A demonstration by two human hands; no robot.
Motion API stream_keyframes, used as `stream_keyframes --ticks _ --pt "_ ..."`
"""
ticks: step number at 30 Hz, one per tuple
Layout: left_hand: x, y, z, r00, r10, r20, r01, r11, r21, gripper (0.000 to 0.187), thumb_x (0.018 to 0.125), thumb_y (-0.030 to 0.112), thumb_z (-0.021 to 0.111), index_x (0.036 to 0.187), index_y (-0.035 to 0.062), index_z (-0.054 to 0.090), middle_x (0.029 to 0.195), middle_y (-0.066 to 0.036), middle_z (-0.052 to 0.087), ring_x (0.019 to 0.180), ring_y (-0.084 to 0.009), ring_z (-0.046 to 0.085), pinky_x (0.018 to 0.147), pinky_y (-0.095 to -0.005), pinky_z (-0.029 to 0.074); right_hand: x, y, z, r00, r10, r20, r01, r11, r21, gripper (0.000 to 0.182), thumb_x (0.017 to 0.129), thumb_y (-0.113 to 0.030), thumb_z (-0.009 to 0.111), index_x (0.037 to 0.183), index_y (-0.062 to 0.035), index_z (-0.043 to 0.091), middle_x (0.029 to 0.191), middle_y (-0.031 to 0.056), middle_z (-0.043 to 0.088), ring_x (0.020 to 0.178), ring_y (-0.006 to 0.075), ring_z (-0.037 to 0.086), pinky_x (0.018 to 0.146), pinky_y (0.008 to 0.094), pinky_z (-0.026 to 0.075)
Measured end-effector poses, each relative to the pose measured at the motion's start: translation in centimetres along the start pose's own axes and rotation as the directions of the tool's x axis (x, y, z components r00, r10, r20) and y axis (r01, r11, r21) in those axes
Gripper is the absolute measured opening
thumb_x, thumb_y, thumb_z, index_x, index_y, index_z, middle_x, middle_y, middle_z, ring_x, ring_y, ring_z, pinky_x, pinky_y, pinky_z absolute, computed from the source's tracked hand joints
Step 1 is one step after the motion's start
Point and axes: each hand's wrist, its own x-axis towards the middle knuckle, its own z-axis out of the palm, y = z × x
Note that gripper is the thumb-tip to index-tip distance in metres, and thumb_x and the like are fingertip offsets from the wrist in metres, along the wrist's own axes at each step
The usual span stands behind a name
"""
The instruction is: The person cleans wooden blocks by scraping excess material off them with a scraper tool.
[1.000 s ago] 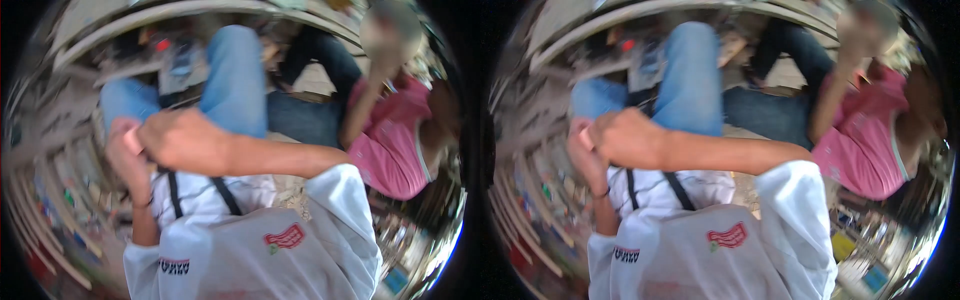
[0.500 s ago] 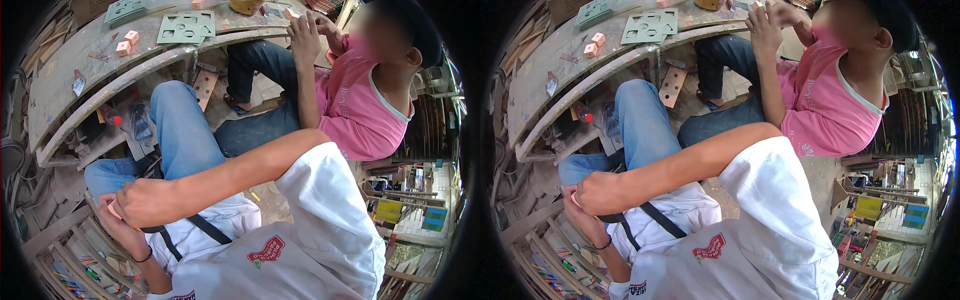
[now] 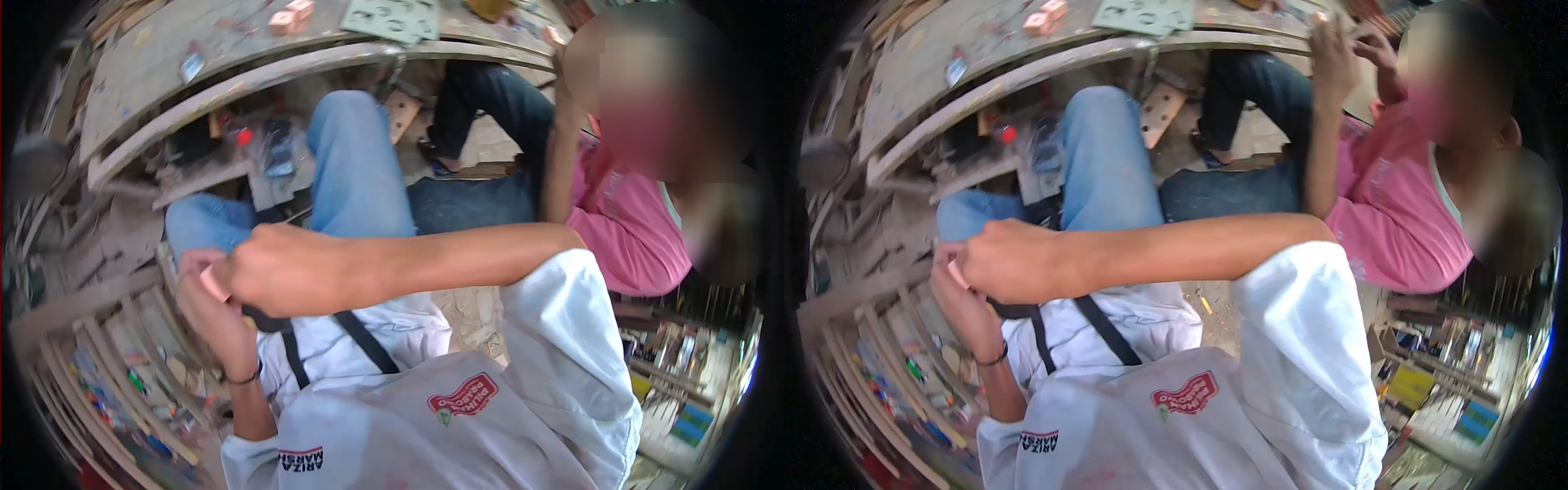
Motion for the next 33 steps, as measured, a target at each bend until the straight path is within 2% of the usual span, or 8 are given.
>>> stream_keyframes --ticks 5,7,10,13,15,18,22,33 --pt "0.5 -0.4 -0.9 0.962 0.240 0.130 -0.223 0.966 -0.135 0.033 0.094 0.025 0.031 0.081 0.0000 0.048 0.077 -0.007 0.048 0.068 -0.0128 0.046 0.060 -0.0250 0.037 0.3 0.7 0.0 0.998 -0.021 -0.065 0.029 0.990 0.137 0.008 0.073 -0.002 0.057 0.068 0.0033 0.054 0.054 0.0180 0.054 0.049 0.0328 0.057 0.045 0.0394 0.041" --pt "0.6 -0.6 -1.3 0.931 0.327 0.164 -0.311 0.943 -0.119 0.033 0.094 0.025 0.030 0.083 -0.0009 0.048 0.077 -0.008 0.049 0.068 -0.0139 0.046 0.060 -0.0260 0.037 0.5 -0.1 -1.7 0.825 0.386 0.412 -0.561 0.476 0.678 0.020 0.085 -0.010 0.056 0.069 0.0023 0.052 0.050 0.0024 0.044 0.040 0.0146 0.042 0.040 0.0298 0.031" --pt "1.2 -0.2 -2.1 0.831 0.498 0.247 -0.492 0.866 -0.093 0.031 0.093 0.024 0.030 0.088 -0.0011 0.047 0.078 -0.011 0.050 0.066 -0.0149 0.044 0.060 -0.0278 0.037 -0.6 0.2 -1.1 0.744 0.313 0.590 -0.626 0.019 0.779 0.026 0.092 -0.017 0.051 0.072 0.0003 0.052 0.055 -0.0053 0.034 0.046 0.0050 0.028 0.041 0.0235 0.023" --pt "3.0 0.4 -2.0 0.604 0.686 0.407 -0.717 0.690 -0.100 0.020 0.090 0.013 0.039 0.100 -0.0021 0.047 0.074 -0.011 0.051 0.059 -0.0170 0.047 0.055 -0.0306 0.040 -0.8 0.4 -0.5 0.833 0.408 0.374 -0.504 0.279 0.818 0.024 0.092 -0.017 0.051 0.075 0.0002 0.053 0.055 -0.0041 0.037 0.048 0.0062 0.030 0.042 0.0239 0.025" --pt "3.7 0.3 -1.3 0.608 0.707 0.362 -0.741 0.669 -0.062 0.023 0.090 0.014 0.039 0.105 -0.0020 0.044 0.078 -0.012 0.052 0.060 -0.0179 0.048 0.056 -0.0307 0.041 -0.7 0.8 -0.8 0.937 0.347 -0.028 -0.268 0.770 0.580 0.019 0.091 -0.013 0.052 0.078 0.0011 0.055 0.057 0.0035 0.046 0.049 0.0127 0.041 0.047 0.0264 0.032" --pt "2.7 0.8 -1.1 0.755 0.527 0.390 -0.567 0.824 -0.017 0.040 0.092 0.027 0.035 0.119 -0.0016 0.041 0.099 -0.015 0.051 0.086 -0.0205 0.050 0.078 -0.0328 0.041 -0.8 1.0 -1.3 0.948 0.232 -0.220 -0.143 0.923 0.356 0.013 0.088 -0.009 0.053 0.081 0.0014 0.056 0.062 0.0131 0.053 0.052 0.0250 0.050 0.050 0.0311 0.038" --pt "2.9 1.4 -0.6 0.733 0.582 0.351 -0.662 0.729 0.174 0.044 0.094 0.033 0.035 0.121 -0.0003 0.044 0.095 -0.011 0.052 0.079 -0.0157 0.051 0.068 -0.0292 0.042 -0.9 0.5 -2.3 0.945 0.197 -0.260 -0.154 0.972 0.177 0.009 0.086 -0.005 0.055 0.082 0.0027 0.057 0.068 0.0190 0.056 0.058 0.0353 0.053 0.053 0.0359 0.042" --pt "2.5 2.2 -1.0 0.868 -0.016 0.496 0.151 0.961 -0.233 0.018 0.095 0.021 0.042 0.097 0.0051 0.051 0.076 0.000 0.051 0.060 -0.0009 0.040 0.047 -0.0163 0.029 -1.0 1.3 -0.3 0.963 -0.048 -0.265 0.008 0.989 -0.150 0.014 0.068 0.001 0.056 0.081 0.0011 0.050 0.065 0.0144 0.054 0.057 0.0330 0.057 0.049 0.0407 0.046"
